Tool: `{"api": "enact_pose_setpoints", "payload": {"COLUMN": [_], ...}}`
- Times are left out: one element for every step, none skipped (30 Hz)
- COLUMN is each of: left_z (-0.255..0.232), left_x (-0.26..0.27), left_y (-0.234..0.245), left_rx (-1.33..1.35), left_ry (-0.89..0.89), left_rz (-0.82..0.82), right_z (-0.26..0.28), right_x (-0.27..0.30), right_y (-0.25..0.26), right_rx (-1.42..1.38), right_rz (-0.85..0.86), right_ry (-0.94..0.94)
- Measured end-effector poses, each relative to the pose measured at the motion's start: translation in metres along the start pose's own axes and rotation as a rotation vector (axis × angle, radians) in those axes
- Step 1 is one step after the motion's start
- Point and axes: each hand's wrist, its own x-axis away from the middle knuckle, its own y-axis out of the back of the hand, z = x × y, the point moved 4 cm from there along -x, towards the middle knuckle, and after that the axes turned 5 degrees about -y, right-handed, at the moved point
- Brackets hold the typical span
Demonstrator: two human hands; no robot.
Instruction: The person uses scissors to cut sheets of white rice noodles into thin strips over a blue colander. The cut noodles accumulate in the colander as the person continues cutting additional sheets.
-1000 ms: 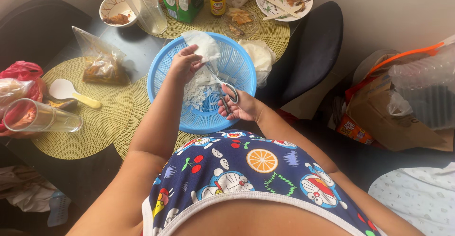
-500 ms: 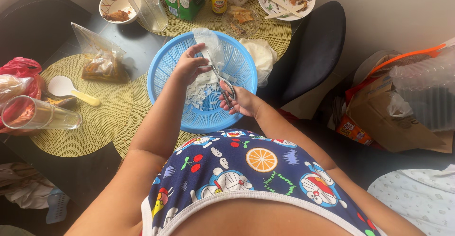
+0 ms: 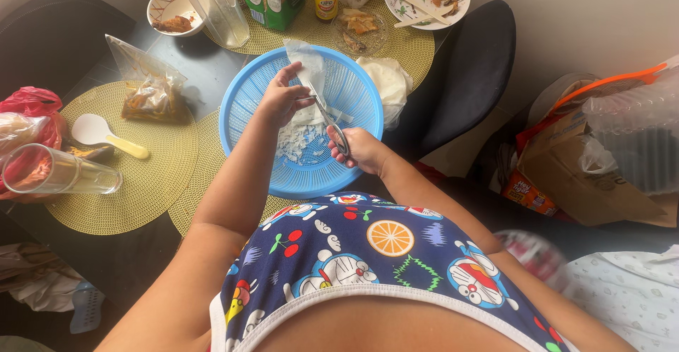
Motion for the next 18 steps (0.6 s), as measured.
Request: {"api": "enact_pose_setpoints", "payload": {"left_z": [0.0,0.0,-0.001,-0.002,-0.003,-0.003,-0.003,-0.003,-0.003,-0.003,-0.003,-0.003,-0.003,-0.003,-0.003,-0.004,-0.003,-0.003], "left_x": [0.0,0.001,0.002,0.004,0.006,0.009,0.012,0.015,0.016,0.018,0.019,0.019,0.019,0.019,0.019,0.019,0.019,0.02], "left_y": [0.0,0.0,-0.001,-0.002,-0.004,-0.006,-0.009,-0.013,-0.015,-0.017,-0.018,-0.018,-0.018,-0.018,-0.017,-0.017,-0.017,-0.016], "left_rx": [0.0,-0.001,0.003,0.007,0.011,0.0,-0.012,-0.023,-0.015,-0.007,0.0,0.003,0.005,0.008,0.011,0.014,0.018,0.026], "left_ry": [-0.005,-0.01,-0.01,-0.011,-0.011,-0.013,-0.015,-0.017,-0.019,-0.021,-0.024,-0.031,-0.038,-0.045,-0.054,-0.063,-0.069,-0.073], "left_rz": [0.003,0.006,0.025,0.045,0.064,0.082,0.1,0.119,0.129,0.14,0.148,0.147,0.144,0.141,0.137,0.134,0.13,0.129], "right_z": [-0.001,-0.001,-0.001,0.0,0.0,0.002,0.004,0.006,0.007,0.008,0.008,0.007,0.006,0.004,0.002,0.001,0.0,-0.001], "right_x": [0.0,-0.001,-0.001,-0.001,-0.001,-0.001,-0.001,0.0,0.0,-0.001,-0.002,-0.003,-0.004,-0.006,-0.008,-0.011,-0.012,-0.013], "right_y": [0.0,0.0,0.0,0.0,0.0,0.0,0.0,0.0,0.0,0.001,0.001,0.001,0.001,0.001,0.001,0.0,0.0,0.0], "right_rx": [0.007,0.013,-0.003,-0.02,-0.036,-0.043,-0.05,-0.057,-0.057,-0.057,-0.056,-0.05,-0.044,-0.037,-0.029,-0.02,-0.012,-0.016], "right_rz": [-0.003,-0.007,-0.002,0.003,0.009,0.002,-0.005,-0.013,-0.024,-0.035,-0.044,-0.04,-0.034,-0.029,-0.02,-0.012,-0.004,0.0], "right_ry": [-0.002,-0.005,-0.009,-0.014,-0.019,-0.02,-0.022,-0.024,-0.026,-0.027,-0.028,-0.013,0.001,0.016,0.035,0.055,0.072,0.072]}}
